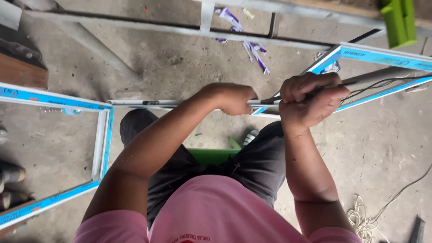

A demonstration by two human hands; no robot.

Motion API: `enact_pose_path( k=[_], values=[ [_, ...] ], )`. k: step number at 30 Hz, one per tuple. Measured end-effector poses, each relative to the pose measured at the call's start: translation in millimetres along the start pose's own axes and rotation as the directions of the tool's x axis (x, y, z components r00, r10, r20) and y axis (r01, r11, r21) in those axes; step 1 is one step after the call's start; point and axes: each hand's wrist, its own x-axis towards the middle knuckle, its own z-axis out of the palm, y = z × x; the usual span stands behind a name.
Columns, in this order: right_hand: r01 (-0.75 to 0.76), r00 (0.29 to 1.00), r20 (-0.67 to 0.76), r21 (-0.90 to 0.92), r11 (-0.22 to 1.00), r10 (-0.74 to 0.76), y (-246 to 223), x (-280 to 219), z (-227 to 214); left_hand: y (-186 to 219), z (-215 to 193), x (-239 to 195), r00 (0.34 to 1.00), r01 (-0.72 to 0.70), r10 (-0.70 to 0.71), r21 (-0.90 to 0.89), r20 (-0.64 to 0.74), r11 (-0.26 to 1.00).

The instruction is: Assembling aluminum window frames by drilling holes, riveting joints, and smoothing edges.

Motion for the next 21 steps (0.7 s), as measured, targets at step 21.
enact_pose_path(
  k=[21],
  values=[
    [0.287,0.950,0.136,-0.035,0.957,-0.280,7,3,-15,-17,9,8,0.990,-0.108,0.101,-0.073,-0.101,0.991]
  ],
)
